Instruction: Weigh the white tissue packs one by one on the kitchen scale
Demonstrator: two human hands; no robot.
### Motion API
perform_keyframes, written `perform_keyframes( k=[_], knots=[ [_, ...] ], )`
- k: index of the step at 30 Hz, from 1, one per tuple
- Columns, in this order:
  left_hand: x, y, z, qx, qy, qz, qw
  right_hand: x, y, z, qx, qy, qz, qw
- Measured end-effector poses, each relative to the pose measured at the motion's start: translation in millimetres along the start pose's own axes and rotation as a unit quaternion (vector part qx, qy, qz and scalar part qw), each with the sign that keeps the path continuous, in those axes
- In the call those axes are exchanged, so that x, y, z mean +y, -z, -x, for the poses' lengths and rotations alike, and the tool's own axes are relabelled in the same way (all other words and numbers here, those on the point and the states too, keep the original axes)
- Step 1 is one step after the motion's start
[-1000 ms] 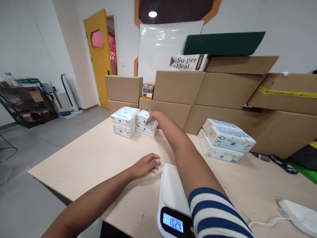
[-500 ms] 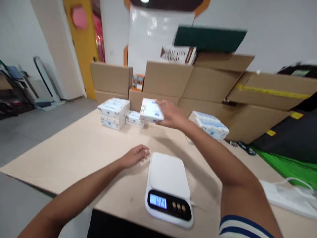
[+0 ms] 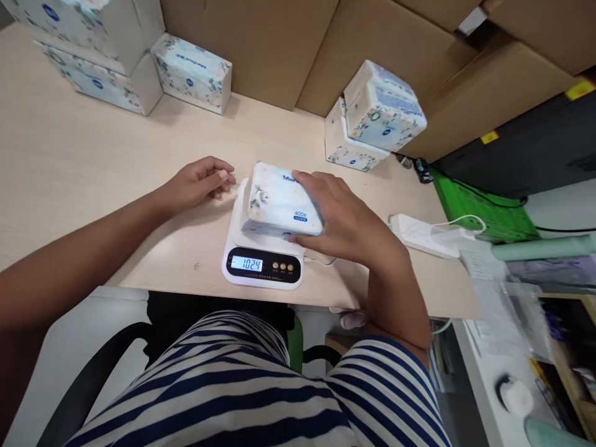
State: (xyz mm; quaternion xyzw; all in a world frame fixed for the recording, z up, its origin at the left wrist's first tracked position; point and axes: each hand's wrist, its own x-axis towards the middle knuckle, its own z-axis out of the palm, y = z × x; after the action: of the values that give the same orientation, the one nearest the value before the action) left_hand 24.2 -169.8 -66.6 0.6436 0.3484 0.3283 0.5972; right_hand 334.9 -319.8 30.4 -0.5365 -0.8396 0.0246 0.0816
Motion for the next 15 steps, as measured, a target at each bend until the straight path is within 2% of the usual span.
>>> perform_keyframes(
  k=[4,8,13,15],
  knots=[
    [4,-0.5,3,0.000,0.002,-0.010,1.000,-6,-4,-11,-0.016,0.012,-0.020,1.000],
    [1,-0.8,7,-0.002,-0.018,-0.027,0.999,0,-14,8,0.022,0.014,-0.045,0.999],
    [-7,-1.7,12,-0.005,-0.093,-0.078,0.993,13,-58,32,0.155,-0.017,-0.138,0.978],
    [-9,-1.3,13,-0.018,-0.142,-0.111,0.984,11,-73,33,0.167,-0.044,-0.153,0.973]
  ],
)
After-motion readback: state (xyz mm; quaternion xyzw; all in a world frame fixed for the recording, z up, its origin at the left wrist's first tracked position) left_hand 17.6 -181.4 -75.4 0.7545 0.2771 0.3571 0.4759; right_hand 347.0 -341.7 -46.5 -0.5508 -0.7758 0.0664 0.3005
